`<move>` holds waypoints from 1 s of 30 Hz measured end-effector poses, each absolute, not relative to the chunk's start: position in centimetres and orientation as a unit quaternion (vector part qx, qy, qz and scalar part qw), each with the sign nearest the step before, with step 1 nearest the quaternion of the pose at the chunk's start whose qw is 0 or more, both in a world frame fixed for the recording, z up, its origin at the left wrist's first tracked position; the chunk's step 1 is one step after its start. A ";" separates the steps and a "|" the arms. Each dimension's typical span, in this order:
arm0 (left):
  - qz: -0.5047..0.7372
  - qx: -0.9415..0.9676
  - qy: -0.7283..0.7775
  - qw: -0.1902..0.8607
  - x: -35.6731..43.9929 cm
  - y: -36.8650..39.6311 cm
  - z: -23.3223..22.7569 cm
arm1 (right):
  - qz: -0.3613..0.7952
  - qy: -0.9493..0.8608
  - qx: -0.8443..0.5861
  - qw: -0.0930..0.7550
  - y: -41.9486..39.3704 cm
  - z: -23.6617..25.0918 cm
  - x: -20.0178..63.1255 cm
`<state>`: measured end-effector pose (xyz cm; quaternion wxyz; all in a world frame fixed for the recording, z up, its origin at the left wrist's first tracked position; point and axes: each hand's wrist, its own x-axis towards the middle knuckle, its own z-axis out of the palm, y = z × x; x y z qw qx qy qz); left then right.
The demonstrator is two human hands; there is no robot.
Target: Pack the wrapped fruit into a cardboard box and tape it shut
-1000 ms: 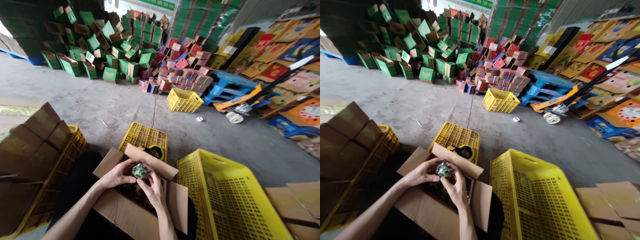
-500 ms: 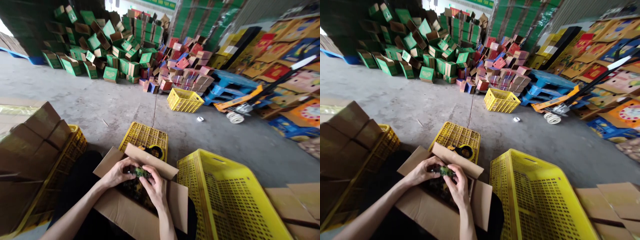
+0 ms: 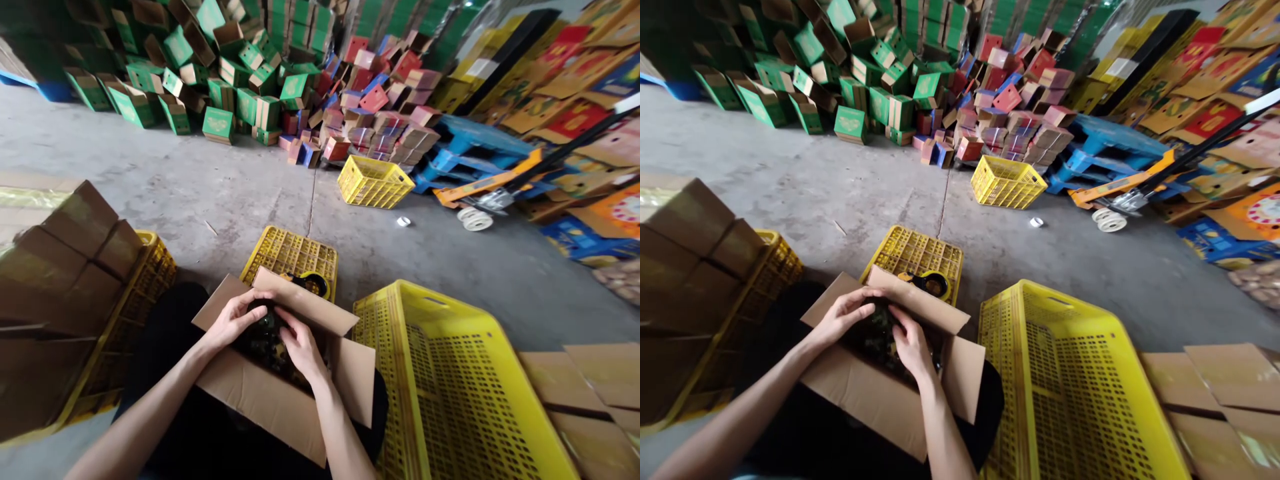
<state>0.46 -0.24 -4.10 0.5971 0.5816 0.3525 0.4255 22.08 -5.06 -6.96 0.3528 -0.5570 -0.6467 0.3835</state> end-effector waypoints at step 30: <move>0.343 0.611 0.324 0.635 1.3 0.2 -4.3 | 0.426 -0.522 -0.463 0.576 -7.1 -4.0 23.6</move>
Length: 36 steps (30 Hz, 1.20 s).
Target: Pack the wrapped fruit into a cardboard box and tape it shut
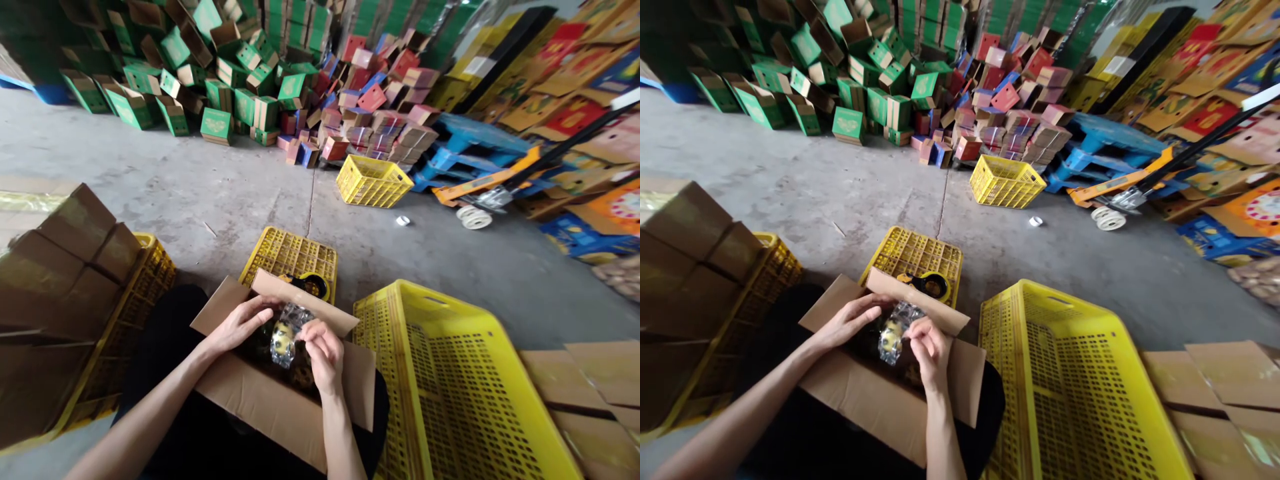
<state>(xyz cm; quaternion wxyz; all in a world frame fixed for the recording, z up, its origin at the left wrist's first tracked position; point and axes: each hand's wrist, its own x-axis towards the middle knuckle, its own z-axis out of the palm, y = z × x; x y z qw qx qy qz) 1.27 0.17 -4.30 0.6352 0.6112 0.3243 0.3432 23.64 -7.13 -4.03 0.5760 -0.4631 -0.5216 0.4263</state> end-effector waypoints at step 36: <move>0.327 0.656 0.281 0.620 1.1 0.3 -5.6 | 0.488 -0.406 -0.544 0.549 -6.5 -4.3 23.3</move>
